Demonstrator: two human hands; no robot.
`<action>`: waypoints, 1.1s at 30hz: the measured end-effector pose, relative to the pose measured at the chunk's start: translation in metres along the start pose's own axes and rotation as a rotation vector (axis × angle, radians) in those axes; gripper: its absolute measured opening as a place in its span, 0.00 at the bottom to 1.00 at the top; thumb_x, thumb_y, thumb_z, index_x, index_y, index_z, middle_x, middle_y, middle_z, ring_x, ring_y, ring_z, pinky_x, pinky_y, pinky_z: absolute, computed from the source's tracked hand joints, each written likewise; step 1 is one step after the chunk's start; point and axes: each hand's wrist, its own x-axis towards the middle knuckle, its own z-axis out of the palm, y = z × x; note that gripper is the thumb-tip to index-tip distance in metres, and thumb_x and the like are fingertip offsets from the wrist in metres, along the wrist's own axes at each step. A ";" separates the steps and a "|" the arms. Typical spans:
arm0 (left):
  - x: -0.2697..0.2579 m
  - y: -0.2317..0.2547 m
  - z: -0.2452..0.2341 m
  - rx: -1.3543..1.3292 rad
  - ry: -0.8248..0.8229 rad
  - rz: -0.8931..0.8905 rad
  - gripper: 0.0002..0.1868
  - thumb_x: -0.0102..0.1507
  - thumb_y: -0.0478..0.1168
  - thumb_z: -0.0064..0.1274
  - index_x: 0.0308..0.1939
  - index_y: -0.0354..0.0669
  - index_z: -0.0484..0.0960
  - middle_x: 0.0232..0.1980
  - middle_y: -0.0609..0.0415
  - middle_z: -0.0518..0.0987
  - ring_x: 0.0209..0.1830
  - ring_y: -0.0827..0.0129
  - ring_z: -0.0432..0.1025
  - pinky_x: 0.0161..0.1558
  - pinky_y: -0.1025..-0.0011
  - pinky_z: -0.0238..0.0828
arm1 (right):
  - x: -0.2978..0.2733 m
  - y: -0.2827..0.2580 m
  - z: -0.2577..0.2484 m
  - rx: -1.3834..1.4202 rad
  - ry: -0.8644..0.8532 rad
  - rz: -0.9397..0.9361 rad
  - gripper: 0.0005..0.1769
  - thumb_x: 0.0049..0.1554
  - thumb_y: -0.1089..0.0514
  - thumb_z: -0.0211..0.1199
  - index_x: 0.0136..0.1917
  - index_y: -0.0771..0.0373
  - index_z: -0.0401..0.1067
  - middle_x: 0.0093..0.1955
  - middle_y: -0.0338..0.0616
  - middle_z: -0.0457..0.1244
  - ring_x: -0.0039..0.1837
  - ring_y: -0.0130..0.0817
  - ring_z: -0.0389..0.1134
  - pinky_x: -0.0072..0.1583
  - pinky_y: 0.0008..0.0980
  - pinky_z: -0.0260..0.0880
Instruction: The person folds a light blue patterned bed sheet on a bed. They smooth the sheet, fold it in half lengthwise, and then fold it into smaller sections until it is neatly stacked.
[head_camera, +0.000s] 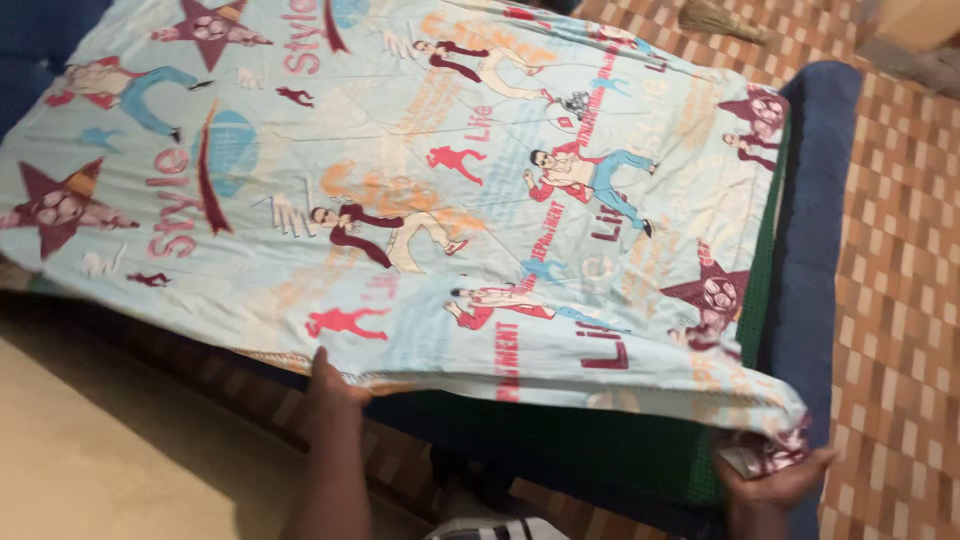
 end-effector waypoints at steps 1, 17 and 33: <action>-0.013 -0.008 -0.006 -0.006 0.001 -0.007 0.30 0.69 0.55 0.39 0.71 0.45 0.69 0.71 0.49 0.73 0.68 0.48 0.67 0.66 0.39 0.60 | 0.000 0.024 -0.006 0.068 0.026 0.038 0.59 0.49 0.16 0.61 0.80 0.53 0.58 0.79 0.43 0.56 0.78 0.48 0.55 0.73 0.60 0.53; -0.140 0.034 0.070 -0.229 -0.233 -0.026 0.33 0.62 0.53 0.45 0.68 0.43 0.70 0.67 0.45 0.75 0.64 0.45 0.70 0.63 0.38 0.62 | -0.084 0.365 0.243 0.000 -0.255 1.409 0.25 0.66 0.43 0.51 0.59 0.68 0.69 0.54 0.55 0.70 0.54 0.46 0.73 0.58 0.41 0.73; 0.167 0.332 0.015 -0.211 0.023 0.076 0.29 0.66 0.52 0.46 0.70 0.51 0.70 0.70 0.52 0.74 0.68 0.55 0.69 0.66 0.45 0.64 | -0.051 0.295 0.398 -0.174 0.301 0.741 0.26 0.66 0.48 0.44 0.73 0.58 0.60 0.72 0.51 0.62 0.72 0.47 0.62 0.74 0.56 0.57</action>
